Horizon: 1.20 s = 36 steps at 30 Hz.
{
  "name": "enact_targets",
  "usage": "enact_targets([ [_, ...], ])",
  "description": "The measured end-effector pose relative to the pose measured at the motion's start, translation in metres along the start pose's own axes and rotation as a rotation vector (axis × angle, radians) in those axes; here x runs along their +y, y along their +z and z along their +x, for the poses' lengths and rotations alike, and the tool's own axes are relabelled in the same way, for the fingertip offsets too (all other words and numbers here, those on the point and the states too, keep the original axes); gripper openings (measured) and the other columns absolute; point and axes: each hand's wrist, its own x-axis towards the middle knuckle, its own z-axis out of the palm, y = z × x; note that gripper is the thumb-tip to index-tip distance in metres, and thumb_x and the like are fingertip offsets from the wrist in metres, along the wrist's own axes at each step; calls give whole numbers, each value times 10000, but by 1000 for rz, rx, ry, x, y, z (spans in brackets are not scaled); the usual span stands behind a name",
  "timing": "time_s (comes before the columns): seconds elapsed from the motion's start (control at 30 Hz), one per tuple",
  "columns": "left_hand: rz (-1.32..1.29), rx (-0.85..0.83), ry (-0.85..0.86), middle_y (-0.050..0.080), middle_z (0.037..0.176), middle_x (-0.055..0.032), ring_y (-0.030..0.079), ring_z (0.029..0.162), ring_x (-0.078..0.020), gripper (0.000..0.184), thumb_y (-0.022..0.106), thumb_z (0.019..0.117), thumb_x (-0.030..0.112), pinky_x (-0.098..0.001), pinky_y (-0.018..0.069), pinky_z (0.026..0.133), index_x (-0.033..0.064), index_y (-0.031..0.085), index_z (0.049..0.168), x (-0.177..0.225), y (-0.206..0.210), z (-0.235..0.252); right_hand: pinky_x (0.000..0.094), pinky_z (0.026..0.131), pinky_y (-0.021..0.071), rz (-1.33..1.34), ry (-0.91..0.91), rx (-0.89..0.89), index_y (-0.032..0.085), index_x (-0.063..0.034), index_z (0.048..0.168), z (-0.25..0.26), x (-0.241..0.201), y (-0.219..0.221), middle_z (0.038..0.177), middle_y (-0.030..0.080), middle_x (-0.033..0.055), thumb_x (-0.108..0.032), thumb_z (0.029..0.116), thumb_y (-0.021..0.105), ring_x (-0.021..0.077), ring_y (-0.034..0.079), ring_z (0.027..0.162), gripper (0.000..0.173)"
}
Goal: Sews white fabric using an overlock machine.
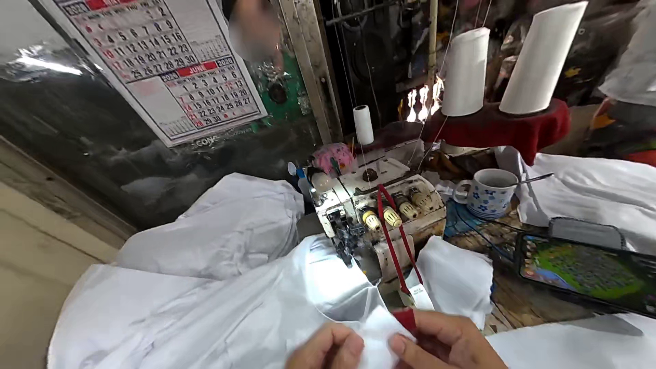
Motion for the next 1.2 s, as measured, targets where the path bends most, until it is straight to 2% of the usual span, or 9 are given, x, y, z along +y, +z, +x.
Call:
enact_targets([
  [0.13,469,170,213,667,738,104,616,625,-18,226,620,1007,379,-246,538,545,194,728,935,-9,-25,80,392,585,675,18,5,130,646,-69,1229,62,3,9,910,755,60,-166,957,731,235,750,691,302],
  [0.27,768,90,121,632,709,97,609,627,-53,325,585,964,513,-318,534,559,221,710,896,-37,-31,88,394,538,667,31,99,217,560,-49,1314,62,23,17,879,760,70,-134,910,779,243,744,642,467],
  [0.53,701,-316,-194,585,652,40,561,581,-108,296,622,970,441,-346,481,548,191,659,815,-13,-60,134,356,492,647,24,72,264,556,-111,1307,79,17,22,854,760,58,-170,903,793,235,731,600,472],
  [0.63,741,-172,-171,583,668,48,565,594,-112,294,597,965,459,-364,493,554,201,661,840,-23,-57,127,361,493,646,60,96,276,558,-118,1295,89,18,22,837,755,85,-175,887,814,250,728,591,485],
  [0.77,821,108,122,606,684,98,585,602,-58,332,543,965,513,-325,501,523,226,675,864,-45,-42,103,357,451,633,87,71,312,572,-82,1246,87,19,24,843,756,79,-148,878,817,241,723,578,447],
  [0.97,394,-395,-119,537,617,7,499,501,-128,295,724,935,379,-282,435,477,243,630,1179,-8,-95,143,363,470,637,108,121,314,536,-77,1259,96,17,25,841,756,96,-112,889,779,256,719,563,444],
  [1.03,289,-312,-66,616,720,-26,577,566,-152,295,678,965,309,-289,496,505,243,618,1246,-11,-98,133,361,449,628,106,100,277,550,-60,1228,83,12,26,857,752,76,-115,900,772,235,718,573,400],
  [1.1,300,-13,43,673,826,-33,642,655,-174,230,576,1014,252,-347,552,552,207,632,1233,-20,-96,119,378,478,637,119,127,140,566,-68,1233,66,5,25,904,751,67,-123,932,749,228,728,619,356],
  [1.2,388,355,247,656,843,8,630,677,-80,179,509,1015,135,-271,552,569,78,596,1161,-5,-85,84,417,704,662,184,167,-180,614,-34,1245,48,9,29,997,754,101,-169,1038,610,241,756,815,246],
])
